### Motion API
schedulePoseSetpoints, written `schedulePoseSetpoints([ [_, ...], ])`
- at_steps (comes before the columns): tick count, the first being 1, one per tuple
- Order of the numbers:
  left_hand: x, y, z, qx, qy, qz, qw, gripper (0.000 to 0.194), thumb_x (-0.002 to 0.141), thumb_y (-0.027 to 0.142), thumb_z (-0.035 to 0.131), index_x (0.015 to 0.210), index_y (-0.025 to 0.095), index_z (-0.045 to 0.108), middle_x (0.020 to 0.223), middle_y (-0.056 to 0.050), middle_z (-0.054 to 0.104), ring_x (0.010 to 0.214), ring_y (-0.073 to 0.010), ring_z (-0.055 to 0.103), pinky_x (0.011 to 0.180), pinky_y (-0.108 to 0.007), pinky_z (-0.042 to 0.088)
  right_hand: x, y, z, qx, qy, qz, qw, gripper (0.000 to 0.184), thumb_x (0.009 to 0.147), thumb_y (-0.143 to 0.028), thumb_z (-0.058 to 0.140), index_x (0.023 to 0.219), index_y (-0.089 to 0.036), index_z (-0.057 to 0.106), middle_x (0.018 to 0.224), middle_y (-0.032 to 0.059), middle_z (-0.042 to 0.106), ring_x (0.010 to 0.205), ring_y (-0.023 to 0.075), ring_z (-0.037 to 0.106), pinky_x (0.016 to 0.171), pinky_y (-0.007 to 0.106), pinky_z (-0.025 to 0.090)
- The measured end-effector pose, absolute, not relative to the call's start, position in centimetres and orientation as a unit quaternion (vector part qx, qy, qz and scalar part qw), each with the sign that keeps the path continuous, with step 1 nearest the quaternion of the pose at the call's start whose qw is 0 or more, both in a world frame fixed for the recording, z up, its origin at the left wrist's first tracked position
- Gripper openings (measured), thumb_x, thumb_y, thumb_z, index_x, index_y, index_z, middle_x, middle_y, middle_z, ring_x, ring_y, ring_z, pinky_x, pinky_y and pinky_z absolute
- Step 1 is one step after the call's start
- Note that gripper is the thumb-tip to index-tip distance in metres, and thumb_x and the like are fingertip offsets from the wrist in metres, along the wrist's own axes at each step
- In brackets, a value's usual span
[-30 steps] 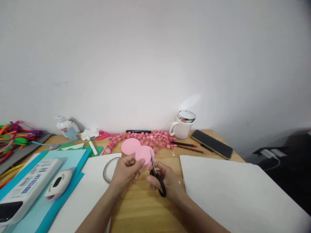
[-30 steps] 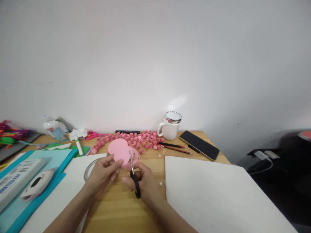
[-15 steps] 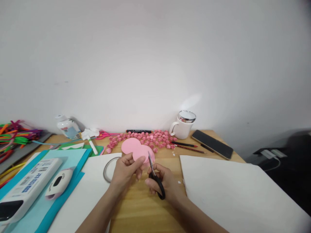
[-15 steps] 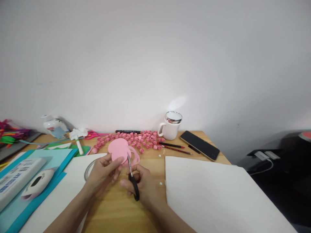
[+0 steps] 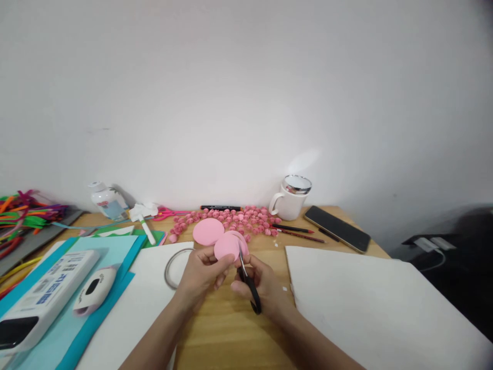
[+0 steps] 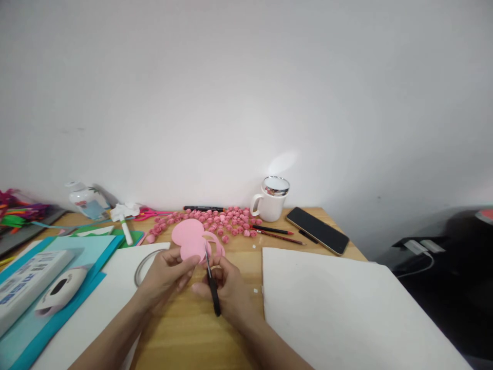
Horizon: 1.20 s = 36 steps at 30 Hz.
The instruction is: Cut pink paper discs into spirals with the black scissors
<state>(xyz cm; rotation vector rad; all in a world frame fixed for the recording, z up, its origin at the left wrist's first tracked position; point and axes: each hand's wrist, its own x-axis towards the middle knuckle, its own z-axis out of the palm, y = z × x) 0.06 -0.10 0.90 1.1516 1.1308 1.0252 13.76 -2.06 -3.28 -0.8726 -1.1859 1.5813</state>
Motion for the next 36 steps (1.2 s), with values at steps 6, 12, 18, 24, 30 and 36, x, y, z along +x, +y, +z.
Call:
schedulePoseSetpoints([
  [6, 0.02, -0.03, 0.88, 0.497, 0.482, 0.438, 0.573, 0.027, 0.063, 0.036, 0.066, 0.054, 0.012, 0.057, 0.034, 0.006, 0.042, 0.030, -0.0026, 0.030, 0.035, -0.018, 0.018, 13.77, -2.15, -3.39, -0.366, -0.483, 0.650, 0.459, 0.036, 0.058, -0.030, 0.074, 0.080, -0.018, 0.047, 0.052, -0.0091, 0.040, 0.046, 0.0057, 0.030, 0.042, 0.018, 0.021],
  [12, -0.07, 0.07, 0.66, 0.489, 0.481, 0.449, 0.573, 0.028, 0.063, 0.037, 0.067, 0.054, 0.013, 0.054, 0.035, 0.006, 0.043, 0.030, -0.0025, 0.029, 0.035, -0.018, 0.018, 13.74, -2.23, -3.14, -0.389, -0.488, 0.640, 0.449, 0.036, 0.059, -0.036, 0.072, 0.077, -0.018, 0.046, 0.049, -0.0088, 0.042, 0.043, 0.0067, 0.034, 0.042, 0.019, 0.026],
  [18, -0.14, 0.11, 0.68, 0.484, 0.490, 0.459, 0.561, 0.033, 0.062, 0.040, 0.067, 0.051, 0.015, 0.050, 0.032, 0.007, 0.042, 0.030, -0.0034, 0.030, 0.034, -0.018, 0.020, 13.74, -2.24, -3.36, -0.395, -0.483, 0.642, 0.447, 0.037, 0.058, -0.037, 0.073, 0.076, -0.018, 0.046, 0.048, -0.0089, 0.044, 0.041, 0.0067, 0.039, 0.040, 0.018, 0.030],
  [24, -0.06, 0.15, 0.87, 0.470, 0.483, 0.485, 0.558, 0.032, 0.064, 0.036, 0.066, 0.049, 0.015, 0.046, 0.032, 0.007, 0.043, 0.029, -0.0025, 0.030, 0.035, -0.017, 0.022, 13.80, -2.31, -3.34, -0.408, -0.481, 0.638, 0.442, 0.038, 0.057, -0.038, 0.073, 0.075, -0.018, 0.047, 0.045, -0.0092, 0.045, 0.037, 0.0067, 0.041, 0.038, 0.017, 0.029],
  [30, 0.01, 0.13, 1.21, 0.444, 0.479, 0.488, 0.579, 0.028, 0.064, 0.037, 0.066, 0.054, 0.015, 0.051, 0.044, 0.003, 0.056, 0.033, -0.0061, 0.043, 0.035, -0.017, 0.030, 13.33, -2.42, -3.72, -0.406, -0.489, 0.633, 0.441, 0.035, 0.059, -0.038, 0.072, 0.073, -0.018, 0.047, 0.045, -0.0100, 0.043, 0.036, 0.0063, 0.041, 0.037, 0.017, 0.030],
  [36, -0.06, 0.16, 0.72, 0.478, 0.496, 0.465, 0.556, 0.028, 0.062, 0.036, 0.068, 0.052, 0.014, 0.055, 0.035, 0.005, 0.048, 0.030, -0.0045, 0.036, 0.033, -0.016, 0.025, 13.32, -2.31, -3.54, -0.385, -0.501, 0.632, 0.449, 0.037, 0.057, -0.039, 0.073, 0.074, -0.019, 0.047, 0.049, -0.0087, 0.043, 0.041, 0.0070, 0.040, 0.041, 0.018, 0.030],
])
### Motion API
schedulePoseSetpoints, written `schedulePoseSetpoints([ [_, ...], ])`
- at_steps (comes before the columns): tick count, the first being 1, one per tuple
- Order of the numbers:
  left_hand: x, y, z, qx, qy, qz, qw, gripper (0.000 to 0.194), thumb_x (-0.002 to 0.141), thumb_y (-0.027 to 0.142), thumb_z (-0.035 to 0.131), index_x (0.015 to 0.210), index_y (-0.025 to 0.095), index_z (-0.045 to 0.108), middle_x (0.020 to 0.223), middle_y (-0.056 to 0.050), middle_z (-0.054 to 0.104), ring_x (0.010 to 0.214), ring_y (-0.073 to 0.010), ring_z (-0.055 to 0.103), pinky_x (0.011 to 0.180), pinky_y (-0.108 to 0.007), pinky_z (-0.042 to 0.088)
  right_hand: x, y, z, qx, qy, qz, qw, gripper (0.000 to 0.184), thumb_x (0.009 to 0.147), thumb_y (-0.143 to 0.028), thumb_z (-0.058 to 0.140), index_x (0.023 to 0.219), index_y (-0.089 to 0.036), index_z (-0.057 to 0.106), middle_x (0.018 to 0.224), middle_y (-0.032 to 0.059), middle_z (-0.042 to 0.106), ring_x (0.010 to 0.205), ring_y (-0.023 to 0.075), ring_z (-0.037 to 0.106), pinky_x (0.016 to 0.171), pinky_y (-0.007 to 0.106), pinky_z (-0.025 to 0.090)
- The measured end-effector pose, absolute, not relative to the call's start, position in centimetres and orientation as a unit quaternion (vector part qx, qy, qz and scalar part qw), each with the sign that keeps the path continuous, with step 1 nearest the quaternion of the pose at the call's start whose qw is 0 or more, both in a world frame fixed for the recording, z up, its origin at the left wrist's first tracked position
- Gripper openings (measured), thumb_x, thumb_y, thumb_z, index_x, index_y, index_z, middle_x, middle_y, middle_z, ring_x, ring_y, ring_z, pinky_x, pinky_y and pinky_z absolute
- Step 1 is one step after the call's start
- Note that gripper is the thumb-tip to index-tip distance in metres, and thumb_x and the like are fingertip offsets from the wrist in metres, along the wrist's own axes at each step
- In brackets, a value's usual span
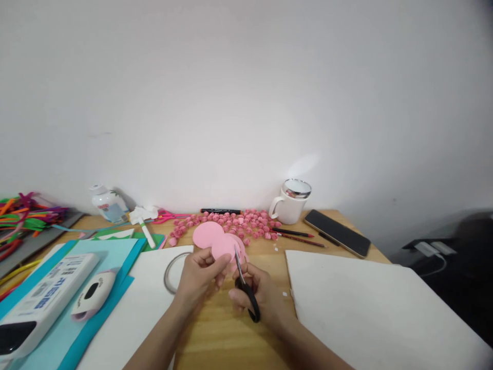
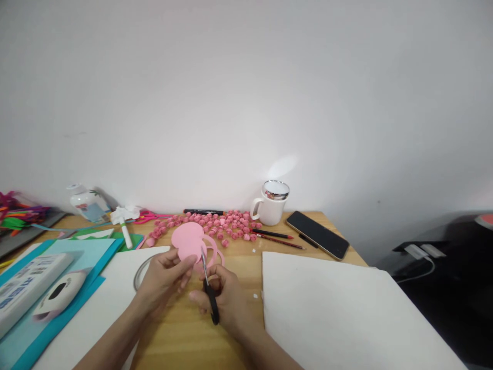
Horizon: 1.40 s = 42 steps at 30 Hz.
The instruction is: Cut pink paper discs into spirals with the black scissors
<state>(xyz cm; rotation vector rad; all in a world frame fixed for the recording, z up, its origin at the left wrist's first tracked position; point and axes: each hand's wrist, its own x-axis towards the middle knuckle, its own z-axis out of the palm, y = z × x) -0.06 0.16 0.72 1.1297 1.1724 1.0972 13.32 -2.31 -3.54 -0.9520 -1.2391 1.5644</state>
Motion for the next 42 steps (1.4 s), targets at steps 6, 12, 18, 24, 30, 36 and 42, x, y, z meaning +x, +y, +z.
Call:
schedulePoseSetpoints([
  [6, 0.3, -0.1, 0.9, 0.488, 0.483, 0.456, 0.566, 0.025, 0.060, 0.034, 0.069, 0.054, 0.013, 0.058, 0.036, 0.005, 0.047, 0.030, -0.0044, 0.036, 0.032, -0.017, 0.025, 13.6, -2.1, -3.0, -0.354, -0.484, 0.638, 0.482, 0.041, 0.053, -0.035, 0.077, 0.073, -0.019, 0.044, 0.061, -0.0048, 0.049, 0.053, 0.0086, 0.040, 0.049, 0.019, 0.032],
  [12, 0.3, -0.2, 0.9, 0.489, 0.481, 0.455, 0.568, 0.023, 0.062, 0.032, 0.068, 0.056, 0.013, 0.059, 0.034, 0.005, 0.046, 0.029, -0.0038, 0.035, 0.031, -0.016, 0.024, 13.5, -2.2, -2.7, -0.342, -0.484, 0.645, 0.482, 0.042, 0.054, -0.035, 0.076, 0.075, -0.020, 0.043, 0.061, -0.0052, 0.047, 0.054, 0.0095, 0.040, 0.048, 0.019, 0.031],
  [18, 0.2, -0.2, 0.8, 0.484, 0.476, 0.458, 0.574, 0.023, 0.062, 0.033, 0.068, 0.057, 0.013, 0.058, 0.036, 0.006, 0.046, 0.030, -0.0037, 0.035, 0.032, -0.016, 0.023, 13.7, -2.1, -3.2, -0.343, -0.488, 0.652, 0.468, 0.041, 0.055, -0.036, 0.075, 0.078, -0.020, 0.045, 0.058, -0.0066, 0.044, 0.049, 0.0079, 0.035, 0.044, 0.019, 0.025],
  [24, 0.0, 0.0, 0.7, 0.503, 0.476, 0.452, 0.562, 0.026, 0.063, 0.034, 0.067, 0.055, 0.013, 0.055, 0.035, 0.005, 0.046, 0.030, -0.0040, 0.034, 0.033, -0.017, 0.024, 13.7, -2.1, -3.8, -0.346, -0.491, 0.649, 0.466, 0.037, 0.059, -0.034, 0.073, 0.080, -0.019, 0.047, 0.053, -0.0087, 0.040, 0.044, 0.0060, 0.033, 0.043, 0.018, 0.025],
  [30, -0.3, 0.1, 0.4, 0.510, 0.470, 0.453, 0.560, 0.027, 0.066, 0.035, 0.065, 0.055, 0.013, 0.054, 0.036, 0.004, 0.048, 0.031, -0.0038, 0.035, 0.035, -0.016, 0.025, 13.7, -2.1, -4.0, -0.373, -0.500, 0.635, 0.456, 0.033, 0.061, -0.035, 0.071, 0.078, -0.019, 0.047, 0.051, -0.0083, 0.044, 0.043, 0.0067, 0.038, 0.043, 0.018, 0.031],
  [36, -0.4, 0.2, 0.4, 0.487, 0.473, 0.468, 0.566, 0.028, 0.066, 0.034, 0.066, 0.054, 0.014, 0.051, 0.038, 0.003, 0.053, 0.030, -0.0047, 0.040, 0.033, -0.016, 0.028, 13.6, -2.2, -3.8, -0.394, -0.499, 0.625, 0.453, 0.032, 0.062, -0.037, 0.069, 0.077, -0.018, 0.048, 0.048, -0.0090, 0.044, 0.040, 0.0070, 0.043, 0.041, 0.018, 0.032],
  [42, -0.3, 0.2, 0.7, 0.461, 0.459, 0.482, 0.587, 0.026, 0.064, 0.036, 0.067, 0.059, 0.014, 0.054, 0.048, 0.001, 0.060, 0.032, -0.0071, 0.046, 0.032, -0.017, 0.033, 13.6, -2.3, -4.4, -0.406, -0.496, 0.627, 0.443, 0.032, 0.062, -0.036, 0.070, 0.077, -0.018, 0.048, 0.046, -0.0092, 0.045, 0.038, 0.0074, 0.045, 0.039, 0.017, 0.032],
])
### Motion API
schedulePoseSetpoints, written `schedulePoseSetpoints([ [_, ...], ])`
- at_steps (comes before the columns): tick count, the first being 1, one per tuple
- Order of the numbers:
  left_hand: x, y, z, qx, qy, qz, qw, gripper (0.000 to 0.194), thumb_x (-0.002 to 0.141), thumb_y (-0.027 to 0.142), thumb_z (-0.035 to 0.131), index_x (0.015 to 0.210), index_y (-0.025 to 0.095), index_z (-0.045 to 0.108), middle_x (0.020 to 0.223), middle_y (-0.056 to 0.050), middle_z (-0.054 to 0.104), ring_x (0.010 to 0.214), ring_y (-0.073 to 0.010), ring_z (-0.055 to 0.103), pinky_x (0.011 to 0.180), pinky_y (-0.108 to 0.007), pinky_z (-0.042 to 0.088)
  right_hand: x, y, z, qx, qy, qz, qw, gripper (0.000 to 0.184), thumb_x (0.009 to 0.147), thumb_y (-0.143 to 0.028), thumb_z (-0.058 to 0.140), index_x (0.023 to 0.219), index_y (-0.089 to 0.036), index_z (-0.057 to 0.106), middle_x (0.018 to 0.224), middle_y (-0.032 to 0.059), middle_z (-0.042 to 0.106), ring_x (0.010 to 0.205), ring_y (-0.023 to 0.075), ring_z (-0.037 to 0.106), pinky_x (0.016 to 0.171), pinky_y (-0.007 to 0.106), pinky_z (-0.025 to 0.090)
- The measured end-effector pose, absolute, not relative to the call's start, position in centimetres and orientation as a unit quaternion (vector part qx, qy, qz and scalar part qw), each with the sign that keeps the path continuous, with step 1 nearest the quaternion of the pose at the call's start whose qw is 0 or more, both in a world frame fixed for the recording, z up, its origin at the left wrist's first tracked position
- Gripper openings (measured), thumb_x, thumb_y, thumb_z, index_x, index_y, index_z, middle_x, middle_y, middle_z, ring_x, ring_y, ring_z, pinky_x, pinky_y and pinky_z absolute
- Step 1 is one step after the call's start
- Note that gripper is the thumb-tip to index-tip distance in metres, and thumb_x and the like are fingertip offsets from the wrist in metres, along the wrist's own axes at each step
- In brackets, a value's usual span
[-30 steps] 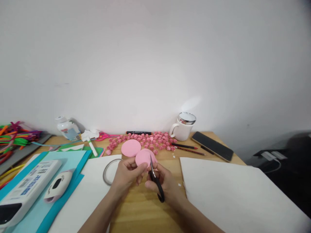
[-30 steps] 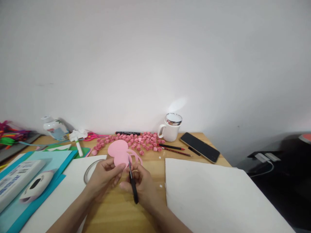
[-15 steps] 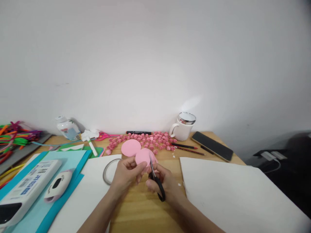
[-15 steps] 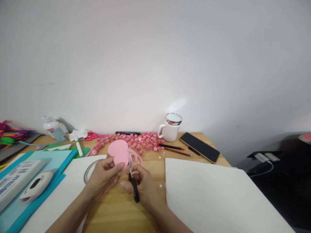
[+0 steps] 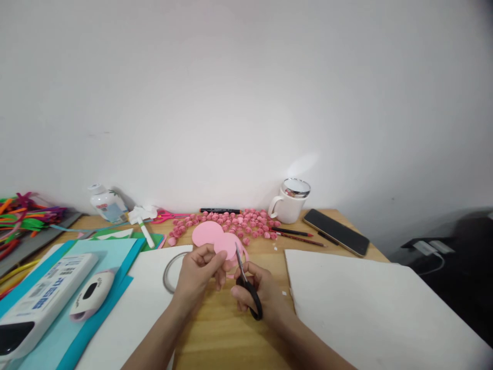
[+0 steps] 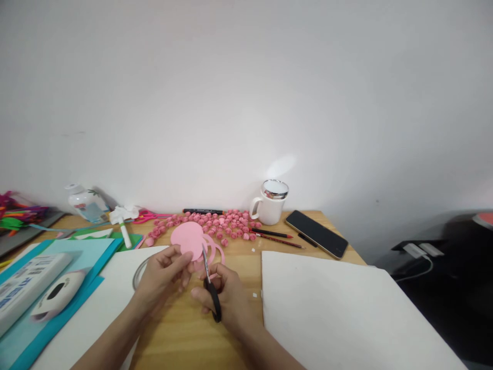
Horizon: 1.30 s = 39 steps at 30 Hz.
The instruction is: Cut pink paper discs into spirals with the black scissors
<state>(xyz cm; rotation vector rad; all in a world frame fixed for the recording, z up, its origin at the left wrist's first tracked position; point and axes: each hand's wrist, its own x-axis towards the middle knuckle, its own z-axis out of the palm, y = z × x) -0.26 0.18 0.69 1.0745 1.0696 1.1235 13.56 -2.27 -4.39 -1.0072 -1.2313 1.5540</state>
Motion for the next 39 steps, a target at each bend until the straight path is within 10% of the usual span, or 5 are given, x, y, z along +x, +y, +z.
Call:
schedulePoseSetpoints([
  [39, -0.4, 0.2, 0.8, 0.497, 0.490, 0.455, 0.553, 0.033, 0.064, 0.036, 0.066, 0.050, 0.015, 0.045, 0.032, 0.007, 0.044, 0.030, -0.0030, 0.032, 0.035, -0.017, 0.021, 13.7, -2.3, -3.4, -0.416, -0.492, 0.625, 0.440, 0.033, 0.060, -0.038, 0.070, 0.074, -0.018, 0.048, 0.045, -0.0091, 0.045, 0.039, 0.0073, 0.044, 0.039, 0.017, 0.030],
])
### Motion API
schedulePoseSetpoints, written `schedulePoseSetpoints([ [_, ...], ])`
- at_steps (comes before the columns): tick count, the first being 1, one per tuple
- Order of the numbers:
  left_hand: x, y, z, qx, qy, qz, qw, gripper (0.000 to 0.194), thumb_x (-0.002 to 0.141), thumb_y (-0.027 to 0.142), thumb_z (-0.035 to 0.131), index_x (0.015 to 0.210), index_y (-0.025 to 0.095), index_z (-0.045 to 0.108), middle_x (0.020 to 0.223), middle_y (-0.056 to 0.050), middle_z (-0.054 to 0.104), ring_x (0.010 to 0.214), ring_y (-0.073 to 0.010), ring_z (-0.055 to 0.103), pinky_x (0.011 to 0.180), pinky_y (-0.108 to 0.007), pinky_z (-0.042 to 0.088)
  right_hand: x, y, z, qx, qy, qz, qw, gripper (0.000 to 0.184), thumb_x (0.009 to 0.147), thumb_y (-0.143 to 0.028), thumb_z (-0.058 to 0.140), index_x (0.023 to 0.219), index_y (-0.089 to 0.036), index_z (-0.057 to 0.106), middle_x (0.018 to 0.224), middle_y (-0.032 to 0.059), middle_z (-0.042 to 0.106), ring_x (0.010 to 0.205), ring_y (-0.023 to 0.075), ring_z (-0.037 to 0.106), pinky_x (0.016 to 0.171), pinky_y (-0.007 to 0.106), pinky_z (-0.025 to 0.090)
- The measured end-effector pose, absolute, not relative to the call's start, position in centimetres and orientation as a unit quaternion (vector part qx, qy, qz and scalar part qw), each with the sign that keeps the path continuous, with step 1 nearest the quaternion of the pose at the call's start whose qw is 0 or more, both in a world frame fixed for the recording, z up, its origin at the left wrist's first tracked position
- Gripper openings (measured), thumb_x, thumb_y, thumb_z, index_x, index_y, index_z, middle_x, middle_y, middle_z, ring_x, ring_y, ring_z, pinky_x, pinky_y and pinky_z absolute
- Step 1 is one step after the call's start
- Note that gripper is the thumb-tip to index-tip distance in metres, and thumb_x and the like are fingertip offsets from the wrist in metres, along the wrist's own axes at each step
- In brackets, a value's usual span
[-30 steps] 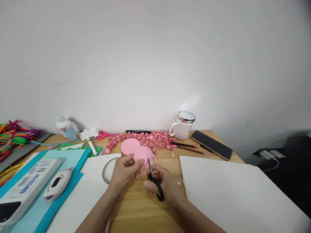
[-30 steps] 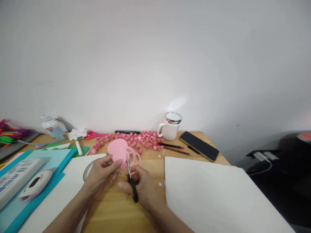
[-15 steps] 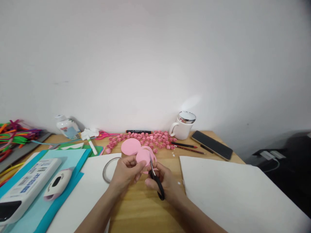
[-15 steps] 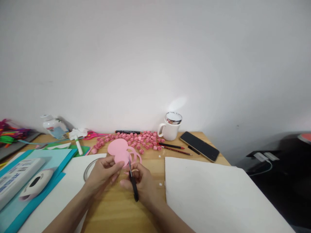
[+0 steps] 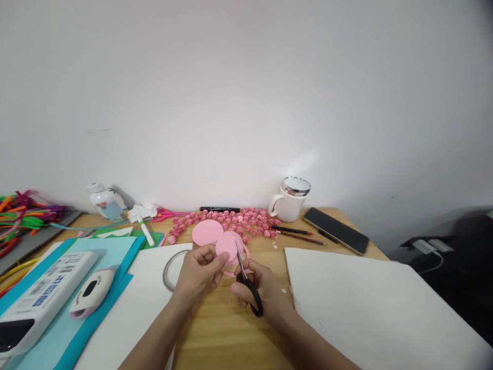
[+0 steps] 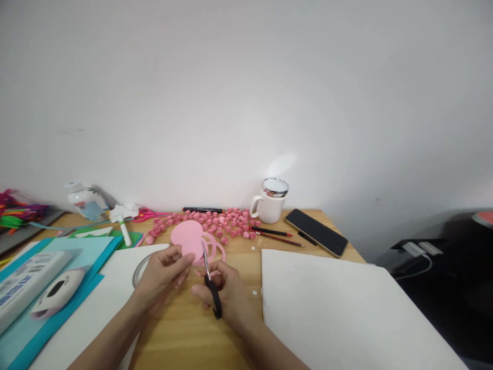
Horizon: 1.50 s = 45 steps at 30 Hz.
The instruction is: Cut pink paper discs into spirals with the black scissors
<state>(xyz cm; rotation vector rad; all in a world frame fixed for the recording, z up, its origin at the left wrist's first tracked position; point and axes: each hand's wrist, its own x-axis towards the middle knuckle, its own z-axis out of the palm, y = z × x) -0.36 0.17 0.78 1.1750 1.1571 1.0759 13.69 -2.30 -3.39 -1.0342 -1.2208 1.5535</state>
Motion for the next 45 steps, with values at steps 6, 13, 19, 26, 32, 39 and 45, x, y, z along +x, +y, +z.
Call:
schedulePoseSetpoints([
  [6, -0.15, 0.19, 0.97, 0.464, 0.458, 0.490, 0.578, 0.025, 0.065, 0.033, 0.067, 0.057, 0.015, 0.051, 0.039, 0.006, 0.052, 0.031, -0.0039, 0.038, 0.035, -0.015, 0.028, 13.68, -2.22, -3.84, -0.419, -0.503, 0.618, 0.436, 0.030, 0.062, -0.036, 0.068, 0.073, -0.017, 0.047, 0.044, -0.0092, 0.046, 0.036, 0.0071, 0.044, 0.037, 0.017, 0.031],
  [13, 0.00, -0.04, 1.38, 0.465, 0.481, 0.472, 0.574, 0.026, 0.064, 0.035, 0.067, 0.055, 0.014, 0.053, 0.043, 0.003, 0.057, 0.031, -0.0052, 0.042, 0.033, -0.016, 0.030, 13.42, -2.46, -3.40, -0.417, -0.498, 0.625, 0.434, 0.031, 0.060, -0.036, 0.070, 0.072, -0.018, 0.047, 0.044, -0.0095, 0.043, 0.036, 0.0071, 0.043, 0.038, 0.017, 0.031],
  [19, 0.01, -0.07, 0.92, 0.489, 0.481, 0.449, 0.573, 0.028, 0.061, 0.035, 0.069, 0.052, 0.014, 0.054, 0.032, 0.006, 0.047, 0.028, -0.0035, 0.034, 0.033, -0.016, 0.026, 13.63, -2.16, -3.54, -0.369, -0.483, 0.645, 0.464, 0.038, 0.055, -0.031, 0.075, 0.077, -0.019, 0.047, 0.057, -0.0062, 0.049, 0.048, 0.0077, 0.042, 0.045, 0.018, 0.031],
  [26, -0.08, 0.07, 0.62, 0.492, 0.480, 0.438, 0.579, 0.028, 0.061, 0.038, 0.068, 0.055, 0.013, 0.055, 0.034, 0.006, 0.046, 0.029, -0.0032, 0.033, 0.033, -0.016, 0.022, 13.84, -1.95, -3.61, -0.365, -0.494, 0.641, 0.460, 0.038, 0.056, -0.032, 0.075, 0.079, -0.019, 0.047, 0.057, -0.0064, 0.045, 0.050, 0.0082, 0.037, 0.045, 0.019, 0.027],
  [32, -0.08, 0.04, 0.89, 0.493, 0.477, 0.445, 0.576, 0.031, 0.065, 0.038, 0.065, 0.054, 0.014, 0.050, 0.034, 0.007, 0.044, 0.030, -0.0027, 0.030, 0.035, -0.016, 0.020, 13.80, -2.04, -3.55, -0.371, -0.485, 0.650, 0.451, 0.039, 0.057, -0.036, 0.074, 0.077, -0.019, 0.046, 0.052, -0.0081, 0.044, 0.044, 0.0065, 0.034, 0.042, 0.018, 0.027],
  [39, -0.13, 0.11, 1.01, 0.478, 0.474, 0.462, 0.577, 0.028, 0.063, 0.039, 0.066, 0.058, 0.015, 0.053, 0.035, 0.007, 0.044, 0.029, -0.0030, 0.030, 0.034, -0.017, 0.019, 13.76, -2.14, -3.00, -0.395, -0.493, 0.637, 0.441, 0.037, 0.058, -0.037, 0.073, 0.074, -0.019, 0.046, 0.047, -0.0085, 0.046, 0.040, 0.0064, 0.037, 0.041, 0.018, 0.029],
  [45, -0.07, 0.11, 1.13, 0.467, 0.468, 0.485, 0.573, 0.026, 0.064, 0.033, 0.067, 0.055, 0.015, 0.050, 0.037, 0.007, 0.047, 0.030, -0.0024, 0.032, 0.035, -0.017, 0.022, 13.83, -2.21, -3.44, -0.397, -0.489, 0.641, 0.439, 0.034, 0.059, -0.036, 0.073, 0.075, -0.018, 0.048, 0.048, -0.0083, 0.046, 0.038, 0.0066, 0.042, 0.039, 0.017, 0.030],
])
